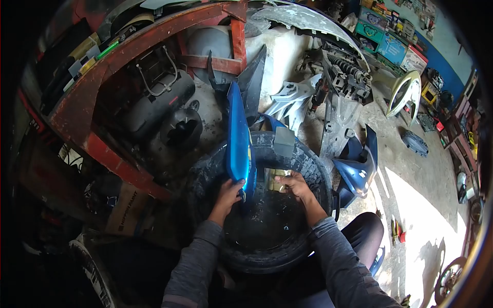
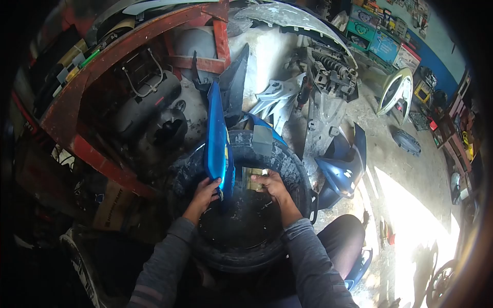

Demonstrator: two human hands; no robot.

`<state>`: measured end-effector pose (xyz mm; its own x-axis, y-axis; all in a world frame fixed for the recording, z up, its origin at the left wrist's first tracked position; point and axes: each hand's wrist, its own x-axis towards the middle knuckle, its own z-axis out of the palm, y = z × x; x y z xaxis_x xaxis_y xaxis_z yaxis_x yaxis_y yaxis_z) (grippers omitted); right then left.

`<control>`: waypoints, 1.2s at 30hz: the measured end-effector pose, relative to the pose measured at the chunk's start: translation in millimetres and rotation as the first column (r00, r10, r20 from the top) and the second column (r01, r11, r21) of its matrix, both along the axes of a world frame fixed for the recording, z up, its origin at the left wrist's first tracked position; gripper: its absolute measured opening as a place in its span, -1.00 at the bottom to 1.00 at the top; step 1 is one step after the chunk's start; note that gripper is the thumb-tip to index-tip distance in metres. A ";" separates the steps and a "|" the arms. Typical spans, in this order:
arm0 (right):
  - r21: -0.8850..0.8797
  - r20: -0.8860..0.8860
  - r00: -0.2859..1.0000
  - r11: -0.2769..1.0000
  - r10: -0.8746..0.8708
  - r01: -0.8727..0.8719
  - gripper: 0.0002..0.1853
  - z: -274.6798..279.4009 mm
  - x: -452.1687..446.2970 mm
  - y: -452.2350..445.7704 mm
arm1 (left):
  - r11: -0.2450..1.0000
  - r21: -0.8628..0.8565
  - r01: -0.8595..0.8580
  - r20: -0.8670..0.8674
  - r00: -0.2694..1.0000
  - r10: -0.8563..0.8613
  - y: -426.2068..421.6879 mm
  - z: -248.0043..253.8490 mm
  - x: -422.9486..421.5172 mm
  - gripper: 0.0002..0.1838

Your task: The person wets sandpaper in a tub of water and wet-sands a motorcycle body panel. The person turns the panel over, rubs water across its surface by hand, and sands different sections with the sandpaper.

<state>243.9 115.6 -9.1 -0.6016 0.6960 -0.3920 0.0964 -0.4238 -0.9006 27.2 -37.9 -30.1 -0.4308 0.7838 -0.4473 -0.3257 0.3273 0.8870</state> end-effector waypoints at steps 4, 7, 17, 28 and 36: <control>-0.044 -0.135 0.990 0.998 -0.039 0.034 -0.71 2.2 0.7 -2.4 | 0.999 -0.011 0.053 -0.046 0.998 -0.053 -1.5 8.6 4.1 -0.50; -0.027 -0.178 0.984 0.999 0.032 -0.037 -0.73 19.4 2.5 -11.7 | 0.979 0.032 -0.200 -0.141 0.969 0.203 -2.7 1.5 18.1 -0.48; -0.024 -0.188 0.965 0.981 0.184 -0.192 -0.76 70.0 1.4 -27.0 | 0.976 0.212 0.041 0.082 0.995 -0.060 -12.6 81.1 29.5 -0.64; 0.095 -0.018 0.993 0.989 0.120 -0.118 -0.67 52.8 -12.0 -34.7 | 0.972 0.224 0.074 -0.209 0.977 -0.026 7.7 43.9 42.4 -0.73; 0.490 0.476 0.878 0.842 -0.042 -0.226 -0.44 19.1 -12.3 -2.2 | 0.969 0.132 0.210 -0.578 0.810 -0.097 24.9 23.8 64.3 -0.70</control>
